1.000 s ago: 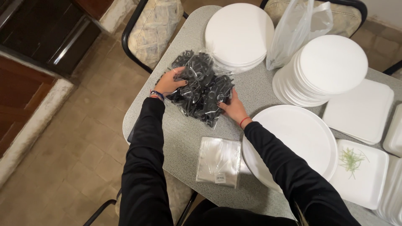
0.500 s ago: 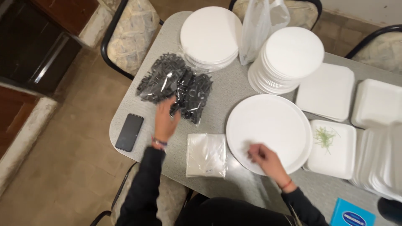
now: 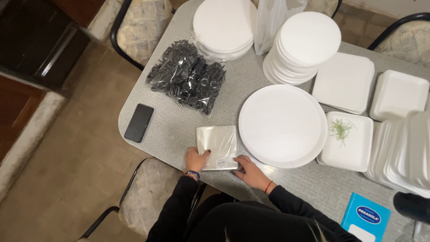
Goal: The person organizes and prepares disposable packaging supplies by rearranging stacks of plates, bowls, and containers, and then wraps a stack of small plates with black tape using scissors to cut it.
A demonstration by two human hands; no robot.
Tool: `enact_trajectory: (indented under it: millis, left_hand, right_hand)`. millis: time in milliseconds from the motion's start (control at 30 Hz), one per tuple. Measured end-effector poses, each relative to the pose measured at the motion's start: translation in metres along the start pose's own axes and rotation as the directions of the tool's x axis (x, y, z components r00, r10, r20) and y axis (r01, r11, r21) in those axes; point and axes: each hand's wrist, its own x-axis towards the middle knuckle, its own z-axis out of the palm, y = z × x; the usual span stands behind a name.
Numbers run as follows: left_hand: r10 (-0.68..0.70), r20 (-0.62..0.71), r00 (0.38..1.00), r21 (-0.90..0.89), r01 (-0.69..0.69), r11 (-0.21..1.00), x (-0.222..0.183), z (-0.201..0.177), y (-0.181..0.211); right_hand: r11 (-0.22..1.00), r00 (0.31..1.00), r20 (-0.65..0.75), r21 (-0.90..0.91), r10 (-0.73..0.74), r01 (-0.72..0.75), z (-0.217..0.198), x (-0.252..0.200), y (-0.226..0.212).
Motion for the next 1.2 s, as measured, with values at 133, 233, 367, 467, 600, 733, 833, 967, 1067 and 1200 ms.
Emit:
enact_trajectory:
  millis: [133, 233, 367, 467, 600, 733, 833, 967, 1067, 1200]
  left_hand:
    - [0.024, 0.13, 0.991, 0.105, -0.037, 0.994, 0.023, -0.011, -0.032]
    - [0.051, 0.187, 0.981, -0.165, -0.02, 0.986, 0.055, -0.035, -0.062]
    - [0.196, 0.048, 0.979, -0.001, -0.197, 0.98, 0.109, -0.072, -0.08]
    - [0.152, 0.044, 0.987, 0.061, -0.155, 0.986, 0.139, -0.087, -0.083]
    - [0.016, -0.028, 0.999, 0.361, -0.005, 0.932, 0.128, -0.1, -0.031]
    - [0.228, -0.151, 0.962, 0.565, -0.105, 0.819, 0.095, -0.075, 0.038]
    - [0.583, -0.082, 0.808, 0.174, -0.564, 0.807, 0.095, -0.015, 0.068]
    - [0.607, 0.117, 0.786, -0.35, -0.539, 0.766, 0.095, 0.067, 0.132]
    - [0.594, 0.19, 0.782, -0.507, -0.44, 0.741, 0.124, 0.141, 0.138]
    - [0.499, 0.279, 0.82, -0.501, -0.319, 0.805, 0.087, 0.111, 0.19]
  right_hand:
    - [0.998, 0.995, 0.092, 0.05, -0.032, 0.028, -0.005, 0.002, -0.01]
    - [0.988, 0.985, 0.163, 0.136, 0.056, -0.079, -0.013, -0.007, -0.022]
    - [0.999, 0.993, 0.108, -0.01, -0.049, 0.05, -0.025, -0.032, -0.005]
    - [1.0, 1.0, 0.023, 0.02, 0.002, -0.003, -0.034, -0.06, 0.025]
    - [0.976, 0.969, -0.12, 0.046, 0.218, -0.214, -0.05, -0.101, 0.064]
    - [0.962, 0.918, -0.291, 0.046, 0.27, -0.268, -0.063, -0.138, 0.108]
    - [0.942, 0.751, -0.576, 0.119, 0.323, -0.314, -0.071, -0.15, 0.139]
    - [0.868, 0.576, -0.675, 0.476, 0.462, -0.138, -0.079, -0.13, 0.16]
    - [0.713, 0.6, -0.595, 0.699, 0.535, 0.059, -0.089, -0.115, 0.134]
    - [0.576, 0.625, -0.527, 0.804, 0.575, 0.148, -0.094, -0.103, 0.116]
